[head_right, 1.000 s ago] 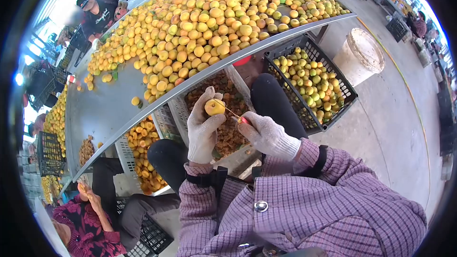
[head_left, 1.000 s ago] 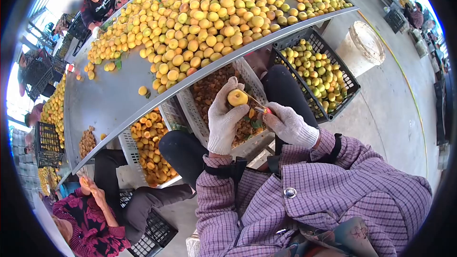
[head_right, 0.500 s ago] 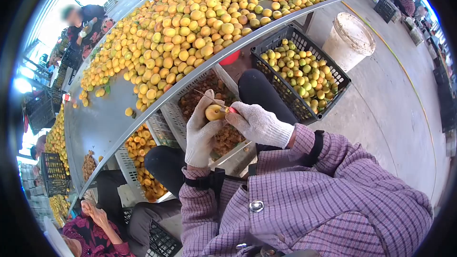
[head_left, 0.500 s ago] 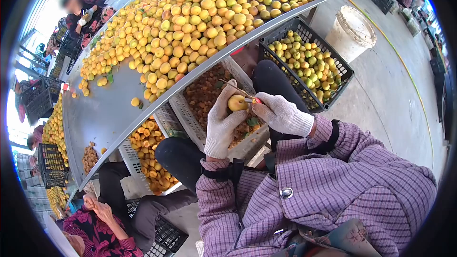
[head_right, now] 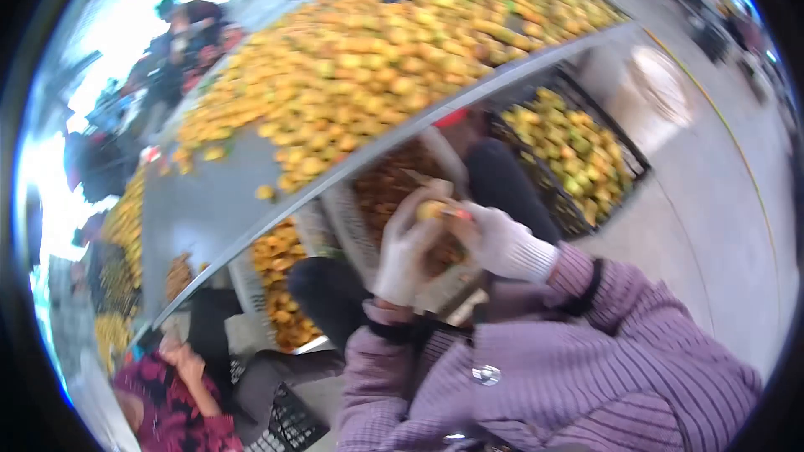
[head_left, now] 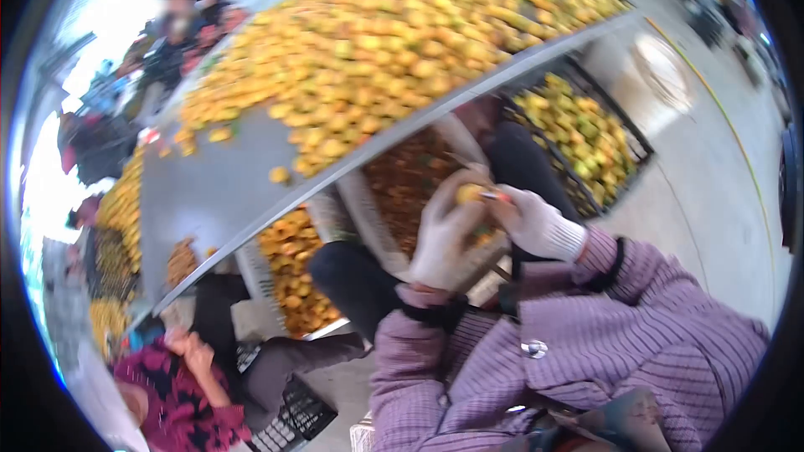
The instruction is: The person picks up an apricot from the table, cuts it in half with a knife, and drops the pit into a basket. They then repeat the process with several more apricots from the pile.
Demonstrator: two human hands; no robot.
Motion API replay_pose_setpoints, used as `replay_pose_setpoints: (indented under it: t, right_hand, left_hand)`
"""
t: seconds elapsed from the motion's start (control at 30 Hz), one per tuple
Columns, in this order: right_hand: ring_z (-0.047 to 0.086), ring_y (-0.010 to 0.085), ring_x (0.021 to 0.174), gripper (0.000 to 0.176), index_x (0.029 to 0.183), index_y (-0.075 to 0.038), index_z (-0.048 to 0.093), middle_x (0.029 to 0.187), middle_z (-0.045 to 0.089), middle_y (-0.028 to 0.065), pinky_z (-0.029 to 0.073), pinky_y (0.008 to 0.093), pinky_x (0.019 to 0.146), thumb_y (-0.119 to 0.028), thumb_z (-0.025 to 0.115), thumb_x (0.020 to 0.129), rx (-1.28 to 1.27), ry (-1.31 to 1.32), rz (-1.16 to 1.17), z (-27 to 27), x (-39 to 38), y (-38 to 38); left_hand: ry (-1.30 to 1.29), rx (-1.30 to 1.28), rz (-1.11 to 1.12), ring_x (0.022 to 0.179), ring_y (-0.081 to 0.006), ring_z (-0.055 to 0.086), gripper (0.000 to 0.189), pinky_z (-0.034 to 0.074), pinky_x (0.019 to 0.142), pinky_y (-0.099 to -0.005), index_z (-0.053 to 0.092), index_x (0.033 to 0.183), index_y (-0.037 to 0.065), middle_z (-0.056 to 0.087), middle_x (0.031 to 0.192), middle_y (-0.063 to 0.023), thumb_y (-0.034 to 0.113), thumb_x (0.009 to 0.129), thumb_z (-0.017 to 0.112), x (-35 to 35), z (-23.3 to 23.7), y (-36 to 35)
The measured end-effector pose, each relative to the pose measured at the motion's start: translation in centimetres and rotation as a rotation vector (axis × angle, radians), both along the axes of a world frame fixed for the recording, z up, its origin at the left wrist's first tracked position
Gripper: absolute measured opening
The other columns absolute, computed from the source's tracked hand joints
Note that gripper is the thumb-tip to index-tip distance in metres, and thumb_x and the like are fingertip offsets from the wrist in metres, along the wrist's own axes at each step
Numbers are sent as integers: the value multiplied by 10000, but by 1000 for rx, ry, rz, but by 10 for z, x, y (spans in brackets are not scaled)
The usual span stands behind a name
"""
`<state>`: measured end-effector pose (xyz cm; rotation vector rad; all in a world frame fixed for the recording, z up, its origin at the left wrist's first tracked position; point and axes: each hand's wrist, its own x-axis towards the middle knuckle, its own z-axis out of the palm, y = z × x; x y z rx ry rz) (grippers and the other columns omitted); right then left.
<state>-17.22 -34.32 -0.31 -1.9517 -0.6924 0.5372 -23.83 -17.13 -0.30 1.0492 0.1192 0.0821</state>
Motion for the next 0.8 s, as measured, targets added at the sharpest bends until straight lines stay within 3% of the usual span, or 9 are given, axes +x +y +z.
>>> replay_pose_setpoints:
  t: [0.07,0.1,0.33,0.4,0.43,0.53,0.57,0.67,0.8]
  right_hand:
    - [636,147,938,333,1252,0,618,961,689,67,538,337,834,-269,506,1091,228,3,17,-32,4,5]
    - [637,133,856,351,1209,-4,625,900,672,53,542,315,760,-308,490,1097,289,229,-3,-30,3,7]
    - [430,64,421,460,977,-59,601,606,490,-41,323,259,373,-452,400,1107,101,732,-21,9,6,9]
    - [495,65,486,461,1002,-43,610,639,519,-44,367,253,432,-450,419,1102,57,560,47,11,6,10]
    - [634,177,579,372,1018,-21,611,658,590,38,457,323,517,-376,518,1078,203,250,67,-44,19,8]
    - [717,341,753,236,1037,-39,627,733,662,152,509,413,624,-274,618,1019,21,-302,120,-22,18,12]
    - [695,459,850,196,1063,-72,617,819,683,240,525,495,671,-237,663,967,-166,-297,129,-3,18,13]
    - [687,472,872,244,1089,-81,587,873,703,256,534,520,697,-269,671,958,-509,-549,155,-1,29,20]
    - [678,479,933,276,1121,-67,590,945,707,273,526,564,753,-315,579,1000,-473,-363,-147,-4,31,35]
  left_hand:
    - [34,389,-45,1170,-170,597,393,469,1049,-321,571,1344,12,626,1255,-66,123,969,620,-8,2,6]
    - [-36,95,-17,1166,-153,588,371,469,1038,-304,579,1332,27,627,1226,-45,125,977,625,0,-20,6]
    - [-80,271,-20,1136,-135,565,419,466,1017,-287,541,1351,22,596,1220,-50,225,992,610,-4,-16,15]
    - [-50,195,-73,1139,-138,566,421,472,1013,-288,545,1344,24,591,1225,-51,238,989,620,-5,-18,16]
    - [-79,80,-84,1112,-135,578,418,480,997,-284,550,1351,32,594,1209,-46,246,999,623,-5,-21,15]
    - [-12,20,-71,1062,-119,593,419,494,959,-271,551,1359,33,598,1181,-40,253,1010,623,-7,-16,15]
    - [-10,62,-31,990,-101,602,420,507,892,-259,551,1365,35,603,1154,-30,254,1014,624,-5,-22,14]
    - [48,13,69,951,-95,599,403,508,839,-252,566,1341,24,614,1124,-22,241,1007,630,-1,-45,7]
    - [26,15,334,947,-111,602,429,513,836,-260,603,1321,27,626,1087,-28,102,907,691,-14,-19,13]
